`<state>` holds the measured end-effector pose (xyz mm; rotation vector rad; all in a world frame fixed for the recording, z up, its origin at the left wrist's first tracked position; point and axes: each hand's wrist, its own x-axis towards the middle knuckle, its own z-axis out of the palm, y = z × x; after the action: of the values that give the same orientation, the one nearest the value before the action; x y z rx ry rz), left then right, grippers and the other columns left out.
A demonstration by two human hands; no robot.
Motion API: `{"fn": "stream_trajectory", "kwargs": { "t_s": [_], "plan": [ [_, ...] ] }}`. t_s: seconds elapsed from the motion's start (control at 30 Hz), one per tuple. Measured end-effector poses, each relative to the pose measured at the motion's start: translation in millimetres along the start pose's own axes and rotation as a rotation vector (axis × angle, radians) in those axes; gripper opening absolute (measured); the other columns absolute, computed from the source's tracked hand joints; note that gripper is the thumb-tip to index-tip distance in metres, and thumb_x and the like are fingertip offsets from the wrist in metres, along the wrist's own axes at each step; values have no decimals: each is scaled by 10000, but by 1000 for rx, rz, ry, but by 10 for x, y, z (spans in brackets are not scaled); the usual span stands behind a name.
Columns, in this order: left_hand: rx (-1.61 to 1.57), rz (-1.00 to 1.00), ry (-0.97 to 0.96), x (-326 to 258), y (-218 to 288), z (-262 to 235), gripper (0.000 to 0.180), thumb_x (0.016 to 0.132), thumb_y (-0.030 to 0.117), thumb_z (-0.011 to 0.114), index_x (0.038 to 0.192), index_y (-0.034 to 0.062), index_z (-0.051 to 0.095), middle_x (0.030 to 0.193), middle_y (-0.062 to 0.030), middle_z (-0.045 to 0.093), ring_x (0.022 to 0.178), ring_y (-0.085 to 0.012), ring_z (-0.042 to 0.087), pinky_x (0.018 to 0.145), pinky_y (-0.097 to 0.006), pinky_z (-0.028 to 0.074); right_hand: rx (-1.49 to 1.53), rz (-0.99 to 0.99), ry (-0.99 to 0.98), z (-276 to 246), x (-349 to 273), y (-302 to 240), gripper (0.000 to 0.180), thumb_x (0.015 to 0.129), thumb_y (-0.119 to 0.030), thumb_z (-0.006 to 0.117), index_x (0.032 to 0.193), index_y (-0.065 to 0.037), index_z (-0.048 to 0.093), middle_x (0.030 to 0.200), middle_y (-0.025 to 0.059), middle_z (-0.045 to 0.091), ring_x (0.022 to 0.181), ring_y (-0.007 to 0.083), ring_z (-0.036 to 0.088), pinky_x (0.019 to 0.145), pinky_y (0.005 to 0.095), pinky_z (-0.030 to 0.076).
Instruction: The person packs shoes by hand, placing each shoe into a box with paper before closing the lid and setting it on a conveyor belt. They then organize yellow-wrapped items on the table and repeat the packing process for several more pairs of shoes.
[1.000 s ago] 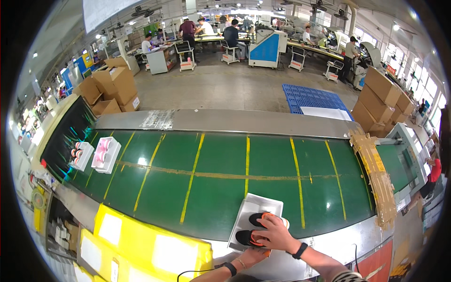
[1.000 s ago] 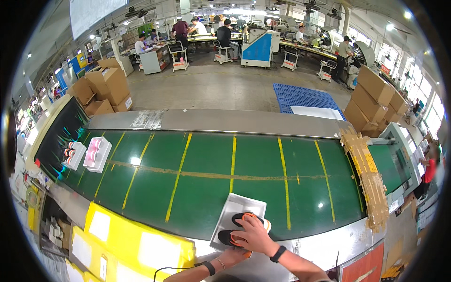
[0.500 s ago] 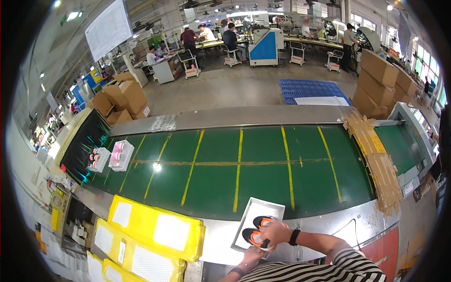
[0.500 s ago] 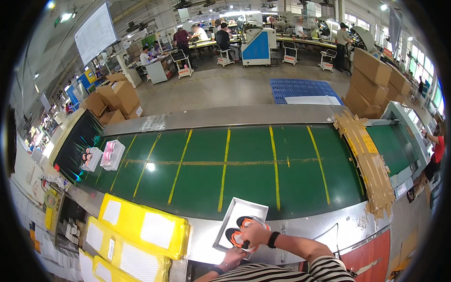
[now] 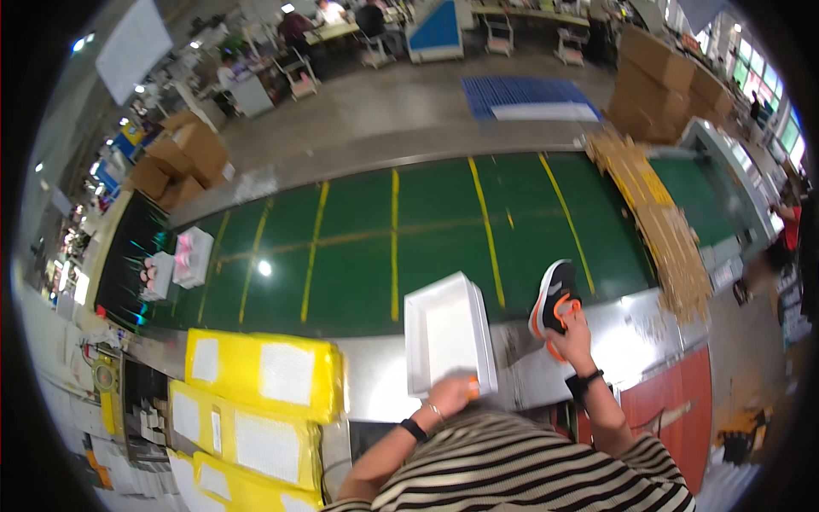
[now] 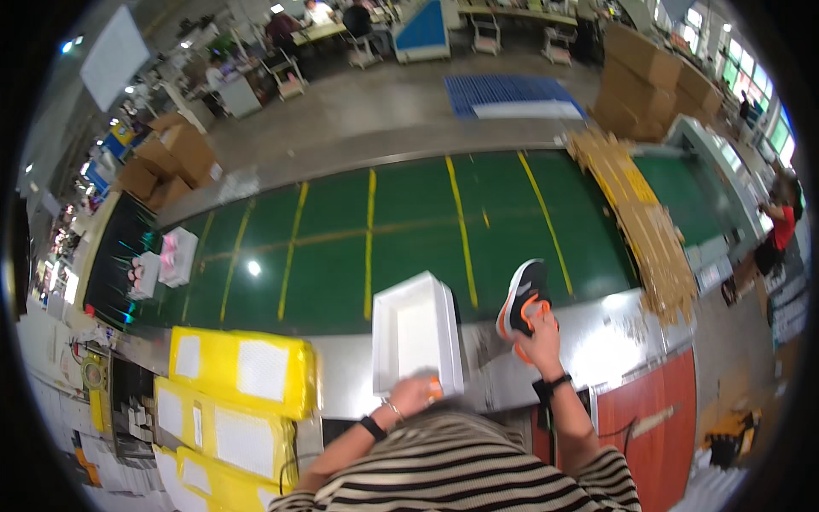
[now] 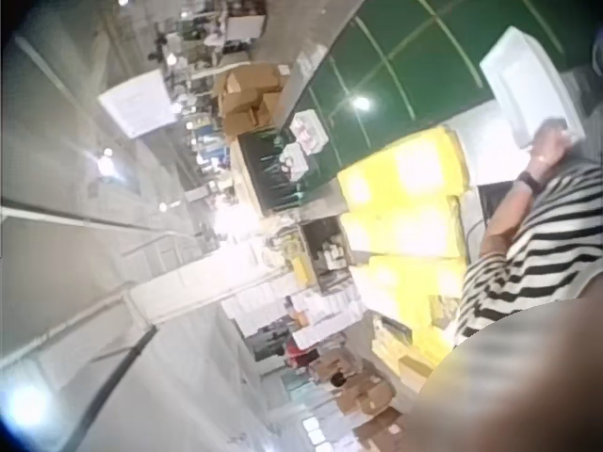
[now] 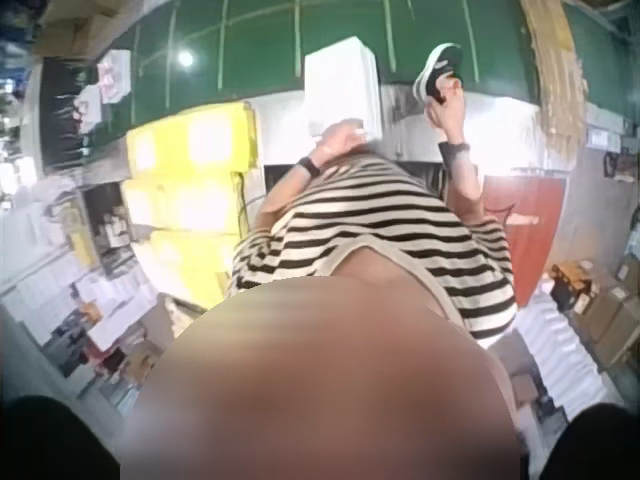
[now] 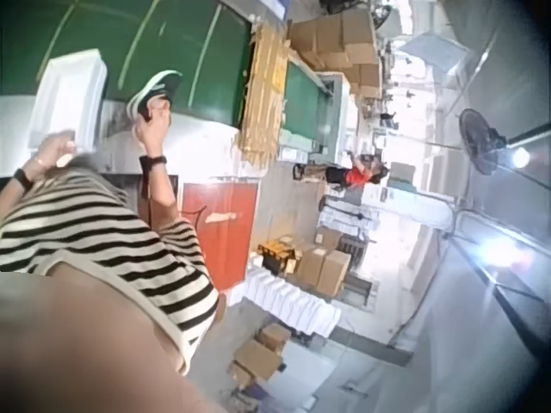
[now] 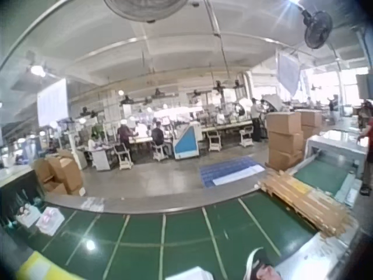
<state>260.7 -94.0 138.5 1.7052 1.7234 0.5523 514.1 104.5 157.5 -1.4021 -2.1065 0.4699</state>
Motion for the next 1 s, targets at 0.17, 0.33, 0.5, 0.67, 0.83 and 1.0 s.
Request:
{"fn": "stream_trajectory", "kwargs": {
  "t_s": [0.17,0.33,0.5,0.67,0.83,1.0],
  "plan": [
    [-398,9,74,124,157,-335,215,839,116,696,1045,59,669,833,-95,693,720,-123,631,670,-269,496,-221,109,3,656,-753,873,382,635,-240,800,938,-78,634,946,155,542,892,339,531,775,443,416],
    [-629,-162,101,44,338,-717,245,838,91,703,1073,34,661,924,-55,705,823,-103,634,751,-258,509,-245,223,-2,544,-752,578,495,658,-271,793,1078,-93,601,986,136,552,950,327,531,797,440,400],
    [-587,-126,77,68,213,-756,225,830,124,692,1029,23,663,891,-114,694,785,-189,658,719,-290,513,939,377,-213,378,-444,-629,459,899,-244,602,1310,-75,490,1321,142,440,1127,231,513,953,372,397],
    [-277,-7,-29,110,324,-693,212,814,181,666,939,9,663,786,-198,642,706,-364,615,642,-388,486,651,60,-537,833,-552,-874,447,954,-205,502,1381,-93,437,1438,141,344,1189,208,484,952,313,418],
    [-396,-11,127,-174,44,-555,224,813,210,681,913,9,672,748,-207,629,688,-372,608,614,-407,476,713,146,-602,831,-541,-908,428,921,-88,504,1347,-107,475,1368,146,397,1107,186,511,850,274,458],
    [-338,7,215,-193,31,-786,217,789,179,733,939,32,678,687,-178,611,571,-327,588,535,-343,467,690,5,-585,930,-445,-1077,424,921,-42,484,1343,-88,458,1328,150,433,981,165,554,779,256,471]
  ]
}}
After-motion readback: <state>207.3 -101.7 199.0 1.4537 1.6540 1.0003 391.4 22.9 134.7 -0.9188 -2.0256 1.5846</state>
